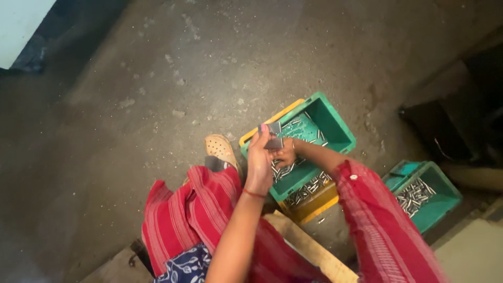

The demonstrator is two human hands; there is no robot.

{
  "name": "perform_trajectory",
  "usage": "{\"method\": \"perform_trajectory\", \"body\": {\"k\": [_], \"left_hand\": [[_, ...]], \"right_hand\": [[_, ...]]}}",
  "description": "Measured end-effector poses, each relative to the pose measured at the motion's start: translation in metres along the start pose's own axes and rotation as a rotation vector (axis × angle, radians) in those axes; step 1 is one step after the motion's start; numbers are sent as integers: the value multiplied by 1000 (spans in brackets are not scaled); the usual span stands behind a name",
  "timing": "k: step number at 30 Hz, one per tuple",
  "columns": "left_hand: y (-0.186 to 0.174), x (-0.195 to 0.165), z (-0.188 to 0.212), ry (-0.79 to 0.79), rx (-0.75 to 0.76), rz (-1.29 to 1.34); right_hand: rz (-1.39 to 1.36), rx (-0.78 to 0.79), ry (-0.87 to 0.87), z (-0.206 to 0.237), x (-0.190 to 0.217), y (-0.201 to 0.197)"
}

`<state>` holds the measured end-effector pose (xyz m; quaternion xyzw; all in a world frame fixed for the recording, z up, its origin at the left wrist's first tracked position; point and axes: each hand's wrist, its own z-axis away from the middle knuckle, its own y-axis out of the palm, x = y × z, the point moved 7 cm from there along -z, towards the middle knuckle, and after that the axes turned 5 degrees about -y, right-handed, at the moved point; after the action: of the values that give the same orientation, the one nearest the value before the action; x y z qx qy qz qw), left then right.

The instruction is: The person walks through a workshop and sits on the floor. They pick up small metal parts from a green crate and handle them one by one, placing them into a yellow crate.

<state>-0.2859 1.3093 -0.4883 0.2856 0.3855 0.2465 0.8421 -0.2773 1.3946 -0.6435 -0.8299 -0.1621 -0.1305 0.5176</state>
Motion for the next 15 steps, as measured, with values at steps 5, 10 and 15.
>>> {"method": "perform_trajectory", "body": {"k": [5,10,15], "left_hand": [[11,-1,15,-22,27,-18],[18,-7,22,-1,36,-3],[19,0,28,-67,-6,-97]], "right_hand": [[53,-29,60,25,15,-9],[-199,238,131,27,-10,13],[-609,125,711,43,-55,21]]}}
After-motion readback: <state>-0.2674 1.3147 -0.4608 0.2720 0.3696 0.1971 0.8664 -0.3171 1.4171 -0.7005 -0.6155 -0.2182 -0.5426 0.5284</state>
